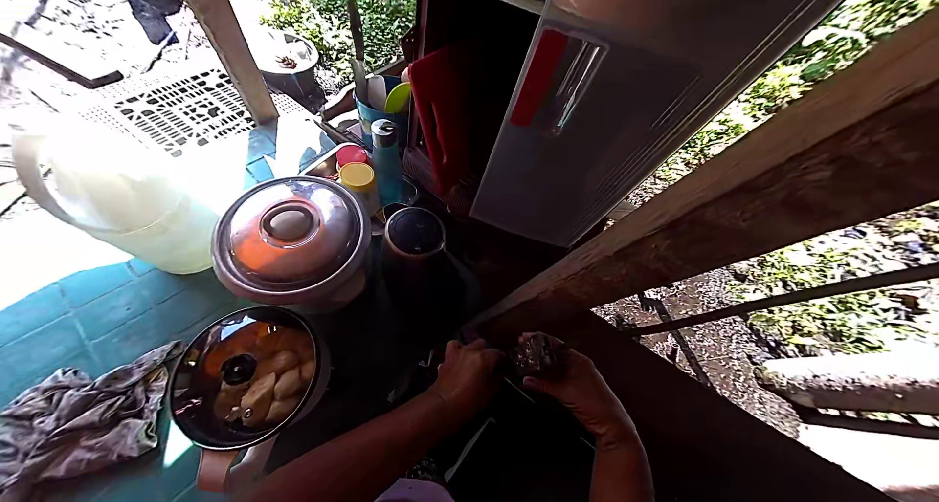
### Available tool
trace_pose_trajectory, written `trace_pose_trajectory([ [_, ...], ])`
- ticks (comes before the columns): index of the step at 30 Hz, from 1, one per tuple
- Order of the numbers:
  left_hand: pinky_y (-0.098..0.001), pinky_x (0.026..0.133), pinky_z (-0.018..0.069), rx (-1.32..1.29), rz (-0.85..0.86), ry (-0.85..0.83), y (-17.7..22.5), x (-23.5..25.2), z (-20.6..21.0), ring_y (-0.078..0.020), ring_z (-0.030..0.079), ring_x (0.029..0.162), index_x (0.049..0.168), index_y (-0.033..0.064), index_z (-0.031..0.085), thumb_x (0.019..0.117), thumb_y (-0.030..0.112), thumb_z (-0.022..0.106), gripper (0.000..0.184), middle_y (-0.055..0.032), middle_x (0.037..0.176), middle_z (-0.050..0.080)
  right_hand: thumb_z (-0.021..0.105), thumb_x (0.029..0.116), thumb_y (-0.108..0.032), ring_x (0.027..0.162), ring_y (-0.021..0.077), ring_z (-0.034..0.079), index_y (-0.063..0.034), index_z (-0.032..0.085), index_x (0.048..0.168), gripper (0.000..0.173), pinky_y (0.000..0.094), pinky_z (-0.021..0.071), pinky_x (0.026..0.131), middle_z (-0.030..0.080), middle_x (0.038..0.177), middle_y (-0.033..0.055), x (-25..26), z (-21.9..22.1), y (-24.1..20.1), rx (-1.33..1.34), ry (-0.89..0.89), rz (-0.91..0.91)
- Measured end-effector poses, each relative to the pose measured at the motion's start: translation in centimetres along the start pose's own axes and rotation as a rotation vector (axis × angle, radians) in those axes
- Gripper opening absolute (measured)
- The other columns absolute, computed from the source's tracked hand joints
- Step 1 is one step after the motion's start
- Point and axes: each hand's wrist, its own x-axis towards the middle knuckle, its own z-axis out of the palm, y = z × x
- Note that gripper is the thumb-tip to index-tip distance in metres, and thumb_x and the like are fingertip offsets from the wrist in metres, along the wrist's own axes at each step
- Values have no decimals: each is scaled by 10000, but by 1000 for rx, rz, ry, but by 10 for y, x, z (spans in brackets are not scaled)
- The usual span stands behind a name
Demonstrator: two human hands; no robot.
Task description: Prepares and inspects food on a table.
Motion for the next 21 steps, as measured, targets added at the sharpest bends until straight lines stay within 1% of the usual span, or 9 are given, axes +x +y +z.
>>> trace_pose_trajectory([
  [7, -551, 1075, 378, 3, 17, 29, -5, -3, 5, -298, 645, 1166, 1202, 53, 725, 1025, 231, 571, 295, -148, 1186, 712, 846, 711, -77, 1051, 77, 712, 33, 604, 1317, 661, 225, 589, 919, 741, 1156, 55, -7, 12, 0, -60, 74, -20],
  [9, -558, 1097, 360, 27, 0, 22, -3, -5, 5, -292, 621, 1218, 1282, 82, 697, 1023, 276, 580, 344, -132, 1253, 693, 840, 720, -82, 1009, 68, 721, 24, 614, 1294, 627, 222, 597, 892, 751, 1110, 41, -8, 15, -3, -61, 95, -5],
  [10, -574, 1126, 334, 38, -13, 17, 0, -8, 4, -298, 589, 1276, 1359, 92, 654, 1011, 304, 604, 410, -125, 1331, 663, 836, 726, -75, 1007, 69, 722, 29, 604, 1295, 624, 223, 598, 893, 749, 1109, 43, -8, 15, -3, -50, 97, -10],
  [12, -618, 1190, 249, 35, -54, -12, 3, -15, -1, -327, 471, 1415, 1506, 84, 502, 990, 334, 649, 593, -138, 1505, 535, 823, 738, -63, 1021, 64, 716, 39, 570, 1346, 666, 217, 592, 907, 741, 1139, 45, -6, 13, -1, -52, 84, -26],
  [13, -620, 1200, 237, 20, -68, -18, 2, -20, -4, -339, 428, 1450, 1540, 77, 448, 985, 320, 662, 643, -151, 1554, 477, 811, 739, -43, 1024, 61, 715, 42, 555, 1370, 686, 212, 590, 906, 737, 1154, 51, -4, 12, -1, -62, 80, -25],
  [14, -610, 1200, 252, -1, -68, -13, 0, -27, -8, -348, 414, 1460, 1545, 66, 437, 980, 290, 670, 651, -166, 1570, 452, 800, 741, -24, 1023, 51, 710, 45, 539, 1384, 698, 204, 586, 903, 730, 1164, 53, -3, 12, -3, -76, 80, -17],
  [16, -568, 1180, 317, -50, -23, 4, -6, -46, -20, -361, 450, 1429, 1486, 32, 512, 982, 213, 659, 556, -193, 1536, 485, 790, 741, -16, 1017, 31, 702, 50, 526, 1392, 706, 193, 581, 895, 721, 1168, 54, -1, 11, -6, -112, 86, -14],
  [18, -532, 1133, 399, -95, 52, 0, -13, -75, -38, -367, 531, 1356, 1394, 6, 601, 990, 166, 645, 437, -215, 1446, 568, 781, 738, -9, 1000, 20, 700, 56, 513, 1394, 712, 188, 582, 879, 715, 1163, 58, 0, 13, -9, -147, 94, -18],
  [21, -522, 1077, 467, -203, 101, -64, -29, -131, -65, -365, 608, 1258, 1349, -14, 634, 982, 140, 668, 400, -231, 1342, 633, 748, 762, 29, 1001, 15, 684, 69, 474, 1420, 714, 184, 575, 858, 684, 1197, 97, -2, 20, -15, -200, 110, -2],
])
